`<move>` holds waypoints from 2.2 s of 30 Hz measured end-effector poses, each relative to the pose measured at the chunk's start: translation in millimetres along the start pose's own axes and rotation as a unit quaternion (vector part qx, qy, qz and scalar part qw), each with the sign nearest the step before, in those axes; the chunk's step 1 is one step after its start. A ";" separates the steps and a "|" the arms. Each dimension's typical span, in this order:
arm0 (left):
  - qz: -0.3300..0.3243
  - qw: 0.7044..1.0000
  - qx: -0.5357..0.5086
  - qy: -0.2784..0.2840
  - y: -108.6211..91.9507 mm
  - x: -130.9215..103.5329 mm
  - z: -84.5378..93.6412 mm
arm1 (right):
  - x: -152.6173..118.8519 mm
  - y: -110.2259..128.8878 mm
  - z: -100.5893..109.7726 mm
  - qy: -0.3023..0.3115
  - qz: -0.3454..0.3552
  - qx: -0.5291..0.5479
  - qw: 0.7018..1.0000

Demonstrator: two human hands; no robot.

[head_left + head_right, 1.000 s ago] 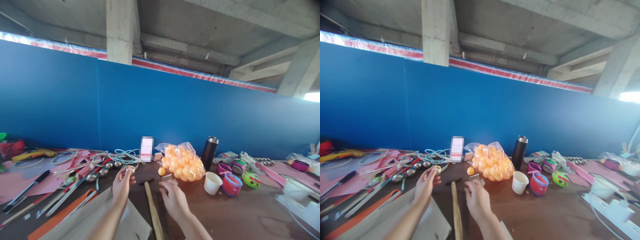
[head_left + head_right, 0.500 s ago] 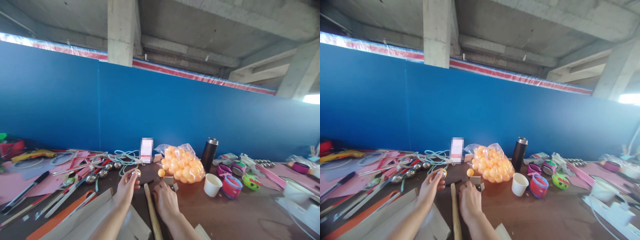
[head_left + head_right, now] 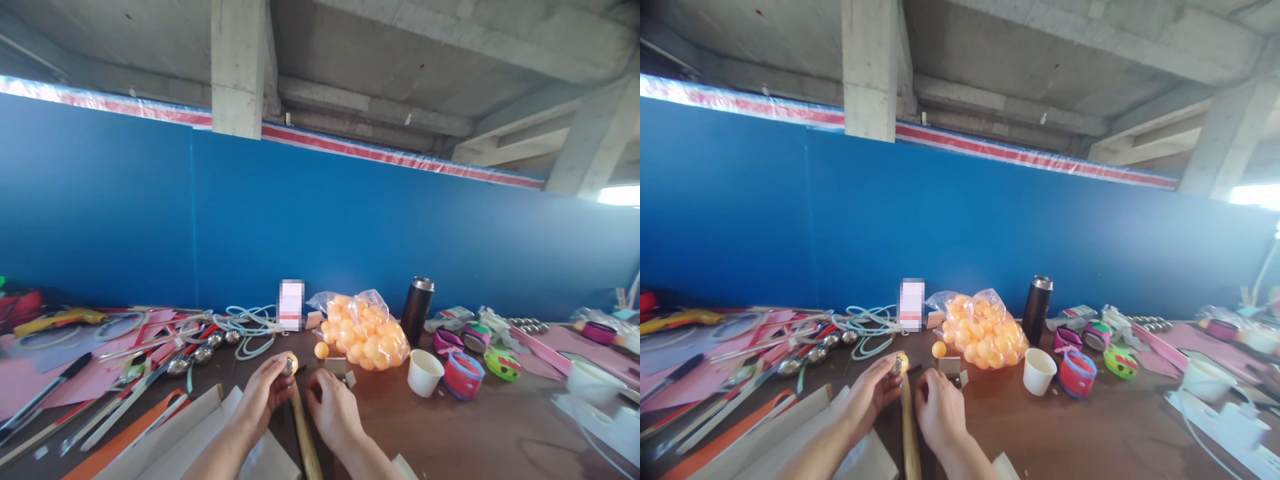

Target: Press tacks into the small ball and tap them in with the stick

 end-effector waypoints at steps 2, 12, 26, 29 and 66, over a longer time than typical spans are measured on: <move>0.008 1.000 -0.008 0.013 -0.1 -1.3 -1.8 | 1.3 1.8 3.2 -0.005 -0.008 0.086 0.996; 0.060 0.995 -0.007 0.083 4.3 -13.9 -18.8 | -1.9 10.3 0.3 0.026 -0.053 0.367 0.928; 0.076 0.995 -0.020 0.064 7.2 -13.8 -18.2 | -2.2 10.4 12.3 -0.017 -0.056 0.359 0.932; 0.079 0.995 -0.013 0.053 6.3 -14.1 -16.2 | -3.0 7.8 9.2 0.004 -0.079 0.403 0.912; 0.031 0.987 0.060 0.147 -3.5 -18.9 -24.2 | -4.8 7.9 10.3 0.048 -0.173 0.674 0.717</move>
Point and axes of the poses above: each hand's wrist, its own x-axis towards the middle knuckle, its own z-axis out of the back of the hand, y = z × x, the point moved 6 cm from there along x, towards the middle knuckle, and after that the axes turned 3 degrees about x, right-handed, at the moved point
